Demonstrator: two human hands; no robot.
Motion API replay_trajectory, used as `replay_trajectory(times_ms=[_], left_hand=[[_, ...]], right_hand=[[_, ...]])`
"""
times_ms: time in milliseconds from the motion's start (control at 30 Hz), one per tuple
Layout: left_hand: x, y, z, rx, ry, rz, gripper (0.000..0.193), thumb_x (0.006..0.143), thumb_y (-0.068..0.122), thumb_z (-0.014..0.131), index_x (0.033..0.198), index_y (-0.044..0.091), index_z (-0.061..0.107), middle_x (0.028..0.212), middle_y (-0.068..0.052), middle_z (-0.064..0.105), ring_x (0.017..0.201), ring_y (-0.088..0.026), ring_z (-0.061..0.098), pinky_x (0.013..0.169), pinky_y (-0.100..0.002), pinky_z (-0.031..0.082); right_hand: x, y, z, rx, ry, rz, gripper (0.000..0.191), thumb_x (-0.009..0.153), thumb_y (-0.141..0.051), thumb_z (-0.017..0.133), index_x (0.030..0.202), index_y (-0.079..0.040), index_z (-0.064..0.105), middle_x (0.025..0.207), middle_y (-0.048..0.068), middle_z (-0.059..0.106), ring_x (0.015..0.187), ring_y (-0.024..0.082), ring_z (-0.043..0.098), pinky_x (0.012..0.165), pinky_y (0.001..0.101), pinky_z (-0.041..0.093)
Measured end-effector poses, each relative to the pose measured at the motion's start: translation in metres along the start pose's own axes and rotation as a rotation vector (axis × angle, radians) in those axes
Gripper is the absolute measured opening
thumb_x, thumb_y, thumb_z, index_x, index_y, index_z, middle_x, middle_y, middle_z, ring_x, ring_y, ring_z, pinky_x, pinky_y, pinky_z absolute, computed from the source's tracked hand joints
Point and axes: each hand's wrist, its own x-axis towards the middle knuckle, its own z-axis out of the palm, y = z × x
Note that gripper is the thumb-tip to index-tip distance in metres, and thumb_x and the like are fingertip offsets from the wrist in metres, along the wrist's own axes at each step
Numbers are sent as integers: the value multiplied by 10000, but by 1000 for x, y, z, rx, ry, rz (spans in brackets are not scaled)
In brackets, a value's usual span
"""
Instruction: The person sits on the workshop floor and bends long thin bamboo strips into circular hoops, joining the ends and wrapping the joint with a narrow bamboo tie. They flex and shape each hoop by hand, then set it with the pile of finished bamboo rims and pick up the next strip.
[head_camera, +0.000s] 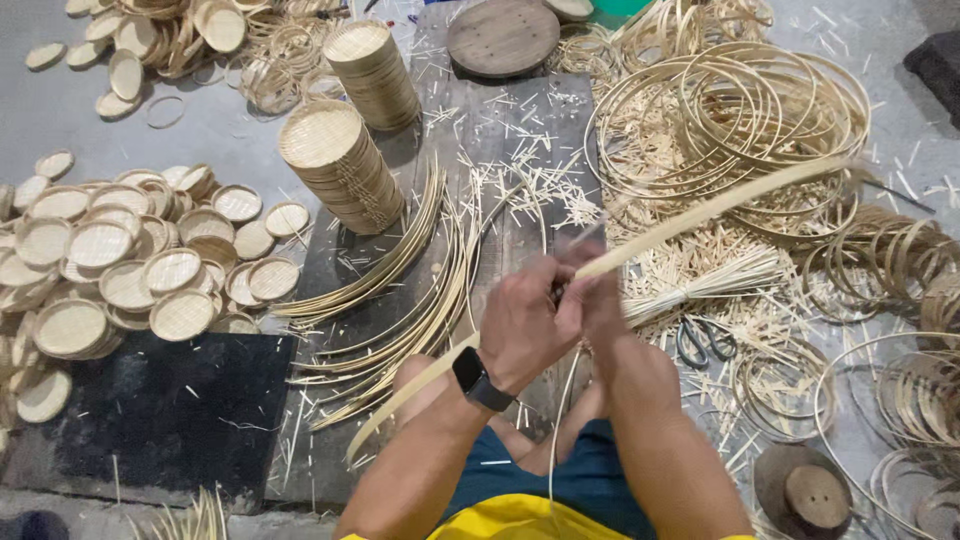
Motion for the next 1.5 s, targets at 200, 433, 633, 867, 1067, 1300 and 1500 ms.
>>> replay_trajectory(times_ms=[200, 433, 633, 867, 1067, 1300, 1500], left_hand=[[-4, 26, -16, -191, -70, -13, 152, 932, 206, 737, 927, 57, 709, 673, -127, 664, 510, -228, 652, 479, -345, 478], [13, -14, -27, 111, -93, 183, 153, 1020, 215, 651, 1004, 64, 664, 754, -100, 666, 597, -262, 630, 540, -390, 473], [-10, -69, -24, 291, -381, 62, 212, 1023, 243, 657, 901, 69, 659, 740, -126, 646, 645, -316, 637, 587, -439, 487], [-71, -119, 0, 104, -586, 0, 215, 868, 279, 755, 883, 71, 703, 777, -141, 686, 672, -353, 668, 591, -457, 525], [-119, -138, 25, 147, -558, 119, 166, 906, 215, 739, 871, 74, 660, 778, -149, 649, 675, -379, 648, 577, -482, 502], [-144, -134, 38, 37, -498, 155, 137, 895, 189, 720, 925, 68, 660, 752, -144, 653, 692, -370, 662, 577, -479, 504], [-170, -127, 41, -56, -655, -126, 198, 928, 248, 750, 1012, 71, 725, 854, -160, 675, 803, -356, 672, 695, -445, 539]], right_hand=[[24, 21, -35, 444, 299, 188, 127, 1043, -194, 683, 1034, -67, 684, 889, 20, 577, 743, 137, 536, 609, 304, 448], [-15, 33, -93, 548, 175, 72, 240, 1081, -239, 515, 1055, -52, 663, 941, 88, 659, 861, 177, 639, 801, 314, 591], [-16, 0, -223, 901, 567, -121, 402, 1132, -260, 418, 1129, -71, 773, 898, 80, 762, 734, 139, 675, 513, 214, 425], [-58, 10, -306, 674, 788, -225, 323, 1106, -182, 485, 1111, -58, 784, 911, 88, 767, 757, 141, 674, 538, 217, 411], [-82, 23, -337, 566, 838, -234, 279, 1103, -158, 513, 1120, -64, 775, 931, 84, 762, 781, 137, 674, 576, 219, 426], [-87, 16, -342, 498, 812, -245, 230, 1099, -131, 545, 1130, -71, 765, 955, 78, 755, 808, 133, 674, 620, 222, 445], [-80, 8, -336, 448, 764, -247, 190, 1096, -107, 573, 1138, -77, 756, 976, 73, 749, 832, 129, 674, 657, 224, 461]])
